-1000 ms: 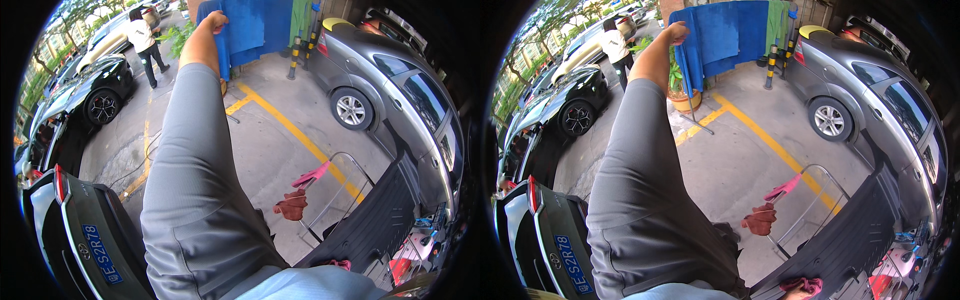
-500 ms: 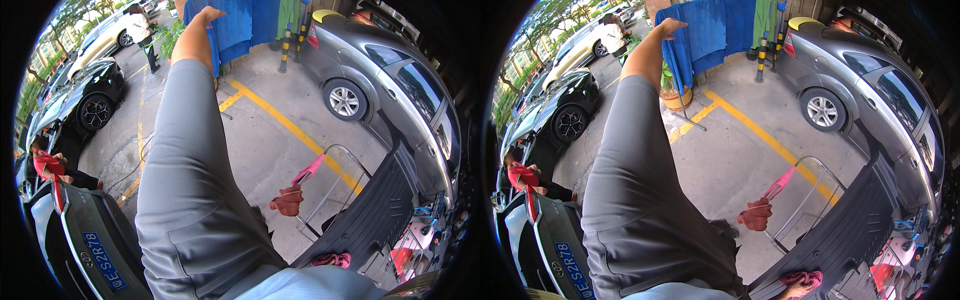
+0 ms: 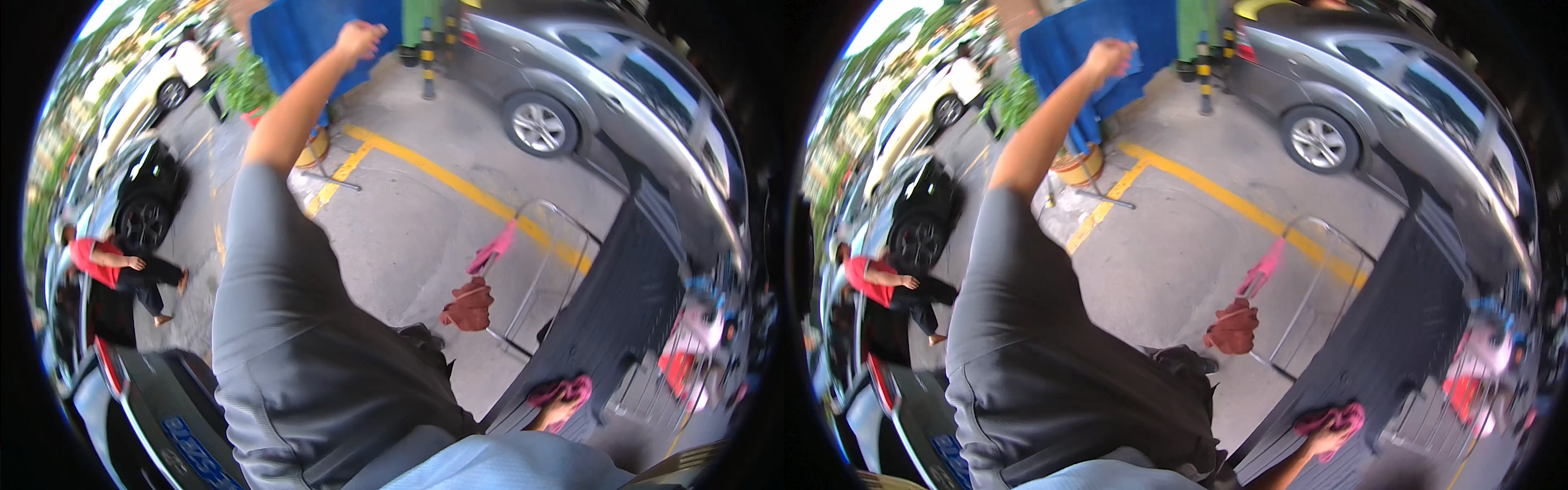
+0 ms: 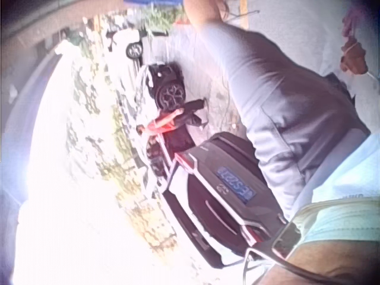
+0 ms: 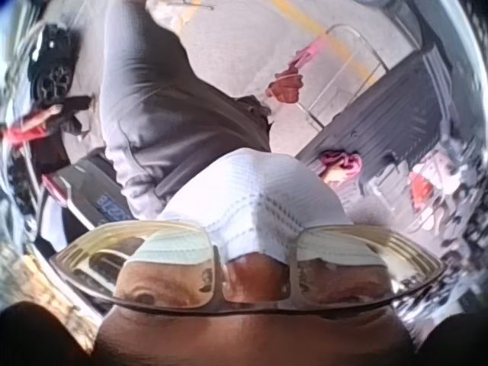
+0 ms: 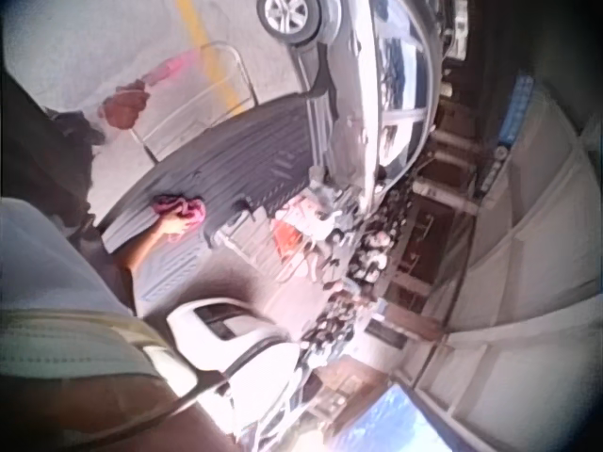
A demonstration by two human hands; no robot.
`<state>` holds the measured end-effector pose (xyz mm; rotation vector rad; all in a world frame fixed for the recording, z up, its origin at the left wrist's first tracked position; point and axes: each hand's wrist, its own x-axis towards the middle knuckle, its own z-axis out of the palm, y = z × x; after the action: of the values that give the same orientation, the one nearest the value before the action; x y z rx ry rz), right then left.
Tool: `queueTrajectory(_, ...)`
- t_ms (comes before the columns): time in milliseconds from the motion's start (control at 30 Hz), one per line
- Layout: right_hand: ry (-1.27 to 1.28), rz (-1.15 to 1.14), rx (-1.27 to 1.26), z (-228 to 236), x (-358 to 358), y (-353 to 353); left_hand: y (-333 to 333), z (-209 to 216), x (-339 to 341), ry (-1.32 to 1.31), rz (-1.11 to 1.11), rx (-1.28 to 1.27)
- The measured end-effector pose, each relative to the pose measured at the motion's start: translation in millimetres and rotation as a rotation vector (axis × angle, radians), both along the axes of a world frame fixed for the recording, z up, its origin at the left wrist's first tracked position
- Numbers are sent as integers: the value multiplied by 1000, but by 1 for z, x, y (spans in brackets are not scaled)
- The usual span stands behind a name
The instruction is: The person wipes a black rubber car mat with a pink cloth, then carries it to a black car and installs it in the driver's side footwell. The person adjusts the mat to fit the contours of the floor and closes the car door.
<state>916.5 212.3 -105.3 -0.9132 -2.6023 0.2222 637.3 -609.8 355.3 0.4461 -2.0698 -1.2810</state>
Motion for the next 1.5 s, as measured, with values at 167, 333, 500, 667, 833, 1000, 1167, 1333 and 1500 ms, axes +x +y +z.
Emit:
queueTrajectory(167, 230, 34, -398, 53, -7, -35, 297, -194, 77, -504, -984, 363)
queueTrajectory(333, 242, 54, -262, 75, -23, -62, 516, -287, 167, -1084, -1167, 726)
queueTrajectory(500, 150, 368, -334, 81, 32, -121, 570, -293, 187, -848, -1098, 982)
queueTrajectory(667, -13, 209, -555, 70, 190, -119, 556, -327, 164, -1005, -956, 988)
queueTrajectory(833, 149, -576, -1025, 77, 248, -110, 553, -313, 172, -1133, -969, 1068)
queueTrajectory(1000, 522, 76, -1384, 104, 131, -145, 535, -294, 248, -1753, -1234, 1083)
queueTrajectory(1167, -16, 89, -954, 114, 207, -155, 533, -316, 257, -1651, -1249, 1000)
queueTrajectory(1333, -348, -609, -1171, 158, 370, -162, 522, -322, 247, -1648, -1263, 1067)
queueTrajectory(1500, 462, -488, -1340, 202, 308, -211, 523, -322, 246, -1698, -1330, 1122)
